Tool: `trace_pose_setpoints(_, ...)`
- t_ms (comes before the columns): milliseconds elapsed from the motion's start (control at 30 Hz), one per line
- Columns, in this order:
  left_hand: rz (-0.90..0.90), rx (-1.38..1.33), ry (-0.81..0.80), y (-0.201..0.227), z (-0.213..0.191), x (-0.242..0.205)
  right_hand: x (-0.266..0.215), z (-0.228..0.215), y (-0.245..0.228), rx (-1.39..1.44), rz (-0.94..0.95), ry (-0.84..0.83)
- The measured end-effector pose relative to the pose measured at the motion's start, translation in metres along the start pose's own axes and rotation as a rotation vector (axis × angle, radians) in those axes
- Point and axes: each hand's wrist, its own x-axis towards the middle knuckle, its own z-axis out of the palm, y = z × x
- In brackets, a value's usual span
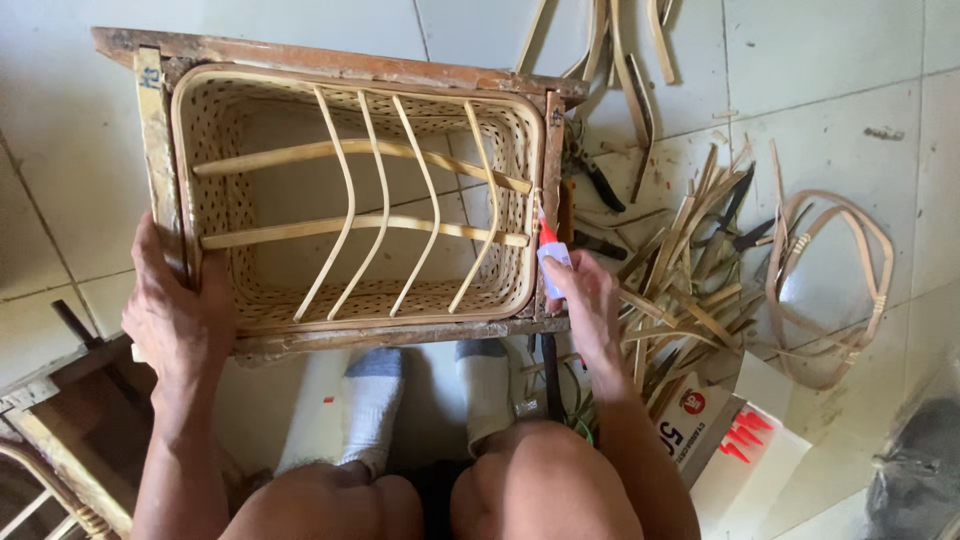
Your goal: The person assembles a rectangular woven basket by hammering a wooden frame into place, trimming excess material with pliers, and applying glue along the edges. They then insert a woven insert and secure it with a knife.
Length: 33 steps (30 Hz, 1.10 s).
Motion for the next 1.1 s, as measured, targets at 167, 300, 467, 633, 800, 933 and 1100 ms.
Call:
trace_pose_setpoints(167,0.053,0.011,0.042,-0.001,0.002,-0.001,0.01,0.0,0.008,0.052,0.021,-0.001)
trace_pose_setpoints(300,0.063,0.01,0.046,-0.009,0.007,0.0,0.015,0.007,0.016,0.036,0.044,0.053)
trace_pose_setpoints(467,0.048,-0.033,0.029,-0.012,0.008,0.003,-0.002,0.009,0.027,-0.062,-0.078,0.139)
trace_pose_setpoints(633,0.095,-0.016,0.072,-0.008,0.005,-0.001,-0.024,0.007,0.03,-0.105,-0.09,0.121)
trace_pose_setpoints(800,0.053,-0.028,0.038,-0.01,0.006,0.001,-0.025,0.008,0.023,-0.079,0.013,0.111)
trace_pose_setpoints(933,0.084,-0.026,0.08,-0.013,0.008,-0.002,-0.025,0.011,0.014,-0.087,0.058,0.106)
trace_pose_setpoints(1100,0.072,-0.023,0.078,-0.016,0.009,-0.005,-0.038,0.012,0.01,-0.093,0.115,0.13)
